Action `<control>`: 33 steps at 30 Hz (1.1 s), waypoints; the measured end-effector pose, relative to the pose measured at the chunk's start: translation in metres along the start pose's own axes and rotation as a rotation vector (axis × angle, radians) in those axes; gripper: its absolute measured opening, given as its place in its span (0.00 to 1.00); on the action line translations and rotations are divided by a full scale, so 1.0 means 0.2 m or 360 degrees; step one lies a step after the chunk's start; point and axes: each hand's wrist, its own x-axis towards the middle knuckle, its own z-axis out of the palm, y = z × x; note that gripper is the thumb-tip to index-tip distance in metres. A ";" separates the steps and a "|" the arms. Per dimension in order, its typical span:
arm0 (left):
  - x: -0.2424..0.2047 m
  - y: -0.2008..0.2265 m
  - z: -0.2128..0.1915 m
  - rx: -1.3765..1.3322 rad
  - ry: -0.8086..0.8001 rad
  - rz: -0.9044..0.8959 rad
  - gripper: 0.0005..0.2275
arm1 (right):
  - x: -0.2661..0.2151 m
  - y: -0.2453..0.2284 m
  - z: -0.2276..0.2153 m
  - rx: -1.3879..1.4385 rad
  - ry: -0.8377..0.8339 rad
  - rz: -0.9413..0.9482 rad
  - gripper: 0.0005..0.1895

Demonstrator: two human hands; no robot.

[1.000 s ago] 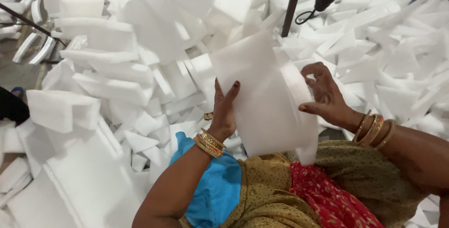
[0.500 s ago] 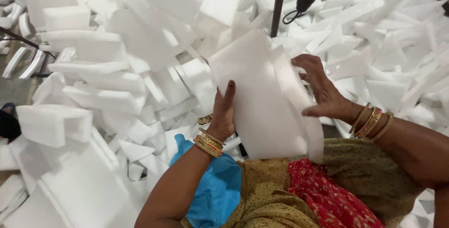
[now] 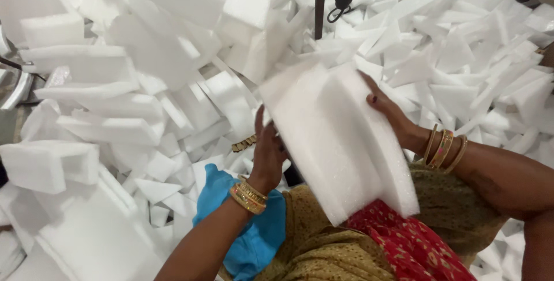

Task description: The person sits on the floor surrounded by white foam pieces and repeatedly picks up rectangular foam blocks. They place each block under a vertical cutting tool to slice it, then discard the cut pieces back into the pile. The process is repeated continuously with multiple foam blocks.

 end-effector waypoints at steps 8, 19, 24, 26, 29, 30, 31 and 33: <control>-0.06 -0.14 -0.03 0.0352 0.0165 0.1160 0.22 | -0.10 0.08 0.07 -0.0243 -0.0264 0.0033 0.61; 0.04 0.12 -0.08 0.0946 -0.0297 0.0597 0.22 | -0.06 0.10 0.05 -0.0289 -0.0538 -0.0066 0.64; 0.11 0.16 0.04 0.0865 -0.0382 0.0377 0.20 | -0.04 0.02 0.05 0.0073 -0.0665 -0.0156 0.66; 0.16 0.15 0.06 0.0764 -0.0384 0.0323 0.19 | -0.04 0.00 0.03 -0.0038 -0.0568 -0.0119 0.62; 0.21 0.14 0.06 0.0613 -0.0424 0.0288 0.18 | 0.00 0.00 0.00 -0.0086 -0.0304 -0.0008 0.60; 0.23 0.15 0.06 0.0621 -0.0438 0.0303 0.17 | 0.02 0.00 -0.01 -0.0084 -0.0199 0.0031 0.60; 0.24 0.16 0.07 0.0629 -0.0451 0.0319 0.17 | 0.04 0.00 -0.01 -0.0108 -0.0156 0.0006 0.59; 0.28 0.17 0.11 0.0677 -0.0481 0.0290 0.16 | 0.08 -0.01 -0.01 -0.0160 -0.0057 -0.0050 0.58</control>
